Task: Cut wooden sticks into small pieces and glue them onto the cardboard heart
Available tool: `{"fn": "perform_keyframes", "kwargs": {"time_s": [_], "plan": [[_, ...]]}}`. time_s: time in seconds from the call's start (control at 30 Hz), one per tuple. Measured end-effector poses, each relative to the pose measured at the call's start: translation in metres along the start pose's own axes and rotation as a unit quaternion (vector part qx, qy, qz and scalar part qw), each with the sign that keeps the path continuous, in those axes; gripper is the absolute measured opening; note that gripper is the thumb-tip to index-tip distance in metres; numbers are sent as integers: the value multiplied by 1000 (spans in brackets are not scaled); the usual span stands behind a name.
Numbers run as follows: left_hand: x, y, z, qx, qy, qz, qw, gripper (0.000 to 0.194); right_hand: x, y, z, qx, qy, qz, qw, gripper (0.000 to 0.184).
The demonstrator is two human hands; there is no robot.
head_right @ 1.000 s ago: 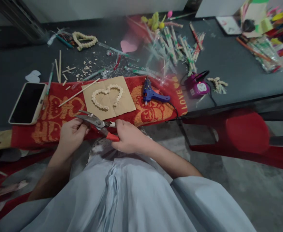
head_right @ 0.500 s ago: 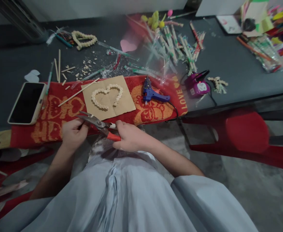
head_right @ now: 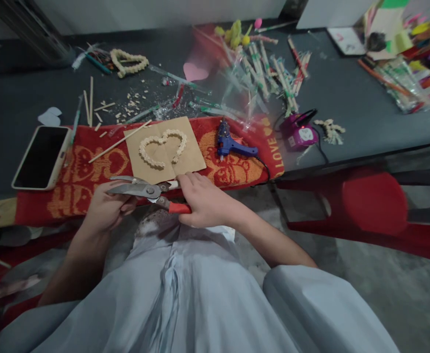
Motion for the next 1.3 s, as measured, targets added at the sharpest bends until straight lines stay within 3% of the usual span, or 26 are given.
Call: {"fn": "perform_keyframes", "kwargs": {"time_s": [0.17,0.23,0.3,0.37,0.43,0.5,0.53,0.6,0.67,0.9,1.1,1.3], "plan": [[0,-4,-2,-17,-13,42,999,35,-3,5,-6,-12,53,-31,998,50],[1,-6,-1,-76,-3,59,995,33,-5,8,-9,-20,72,-35,997,44],[2,-5,3,-201,43,69,976,30,-5,11,-11,-34,88,-32,995,40],[5,-1,9,-376,127,87,914,24,-5,14,-11,-54,102,-29,993,38],[9,5,13,-526,206,114,817,19,-5,17,-10,-73,116,-25,990,36],[11,8,12,-607,258,133,739,20,-4,18,-10,-98,124,-25,987,31],[12,8,11,-627,277,133,716,22,-4,18,-9,-115,125,-28,985,28],[11,5,8,-641,307,114,695,26,-3,19,-9,-154,123,-43,979,25],[8,1,7,-631,325,89,699,31,-2,19,-8,-178,123,-58,975,26],[2,-7,9,-559,336,62,755,32,-2,17,-7,-167,114,-75,976,29],[1,-8,13,-520,347,45,780,27,-5,13,-5,-163,94,-98,977,30],[-1,-12,21,-481,385,43,786,26,-15,7,-7,-163,71,-108,978,31]]}}
Point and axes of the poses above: each hand's wrist, its own x-axis away from the middle knuckle, its own y-axis out of the palm, z = x × y, the point moved 3 cm from there along -x, towards the middle knuckle, and after that the axes turned 13 degrees about x, right-handed, at the moved point
